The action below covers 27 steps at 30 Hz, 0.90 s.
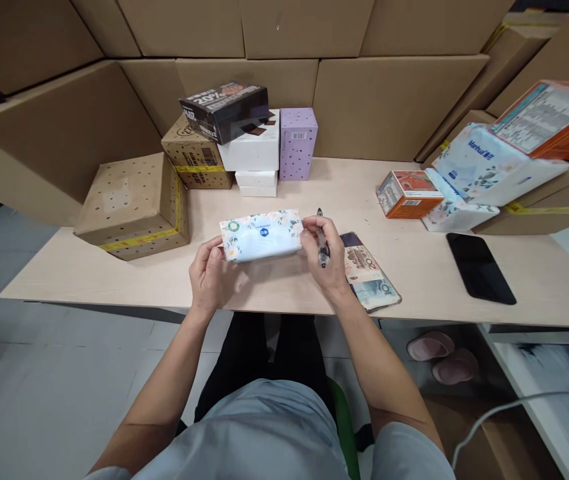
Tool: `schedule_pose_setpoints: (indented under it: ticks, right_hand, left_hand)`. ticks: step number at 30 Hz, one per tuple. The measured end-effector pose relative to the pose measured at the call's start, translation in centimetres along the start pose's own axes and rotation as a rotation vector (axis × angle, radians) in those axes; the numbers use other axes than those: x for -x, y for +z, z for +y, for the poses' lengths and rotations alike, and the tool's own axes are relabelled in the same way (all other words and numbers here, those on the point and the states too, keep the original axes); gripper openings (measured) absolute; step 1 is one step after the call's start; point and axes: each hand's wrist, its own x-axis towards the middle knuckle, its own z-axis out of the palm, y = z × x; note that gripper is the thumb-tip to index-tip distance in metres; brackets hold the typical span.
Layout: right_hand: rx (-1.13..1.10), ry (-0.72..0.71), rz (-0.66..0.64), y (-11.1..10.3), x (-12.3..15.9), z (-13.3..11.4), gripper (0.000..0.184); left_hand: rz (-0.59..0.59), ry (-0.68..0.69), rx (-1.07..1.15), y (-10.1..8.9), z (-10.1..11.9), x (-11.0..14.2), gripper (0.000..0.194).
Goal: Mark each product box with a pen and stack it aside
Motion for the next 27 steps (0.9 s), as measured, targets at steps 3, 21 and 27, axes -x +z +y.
schedule_pose_setpoints:
  ticks: [3,21,27]
  right_hand:
    - [-0.033,0.047,0.055,0.0,0.0,-0.1,0.02]
    - [0.043,0.033,0.091,0.0,0.3,0.0,0.017]
    - [0.032,0.018,0.085,0.1,0.3,0.2,0.018]
  left_hand:
    - [0.025,0.056,0.025,0.1,0.4,0.0,0.043]
    - [0.072,0.105,-0.018,0.0,0.5,0.2,0.037]
    - [0.074,0.136,0.027,0.3,0.4,0.2,0.029]
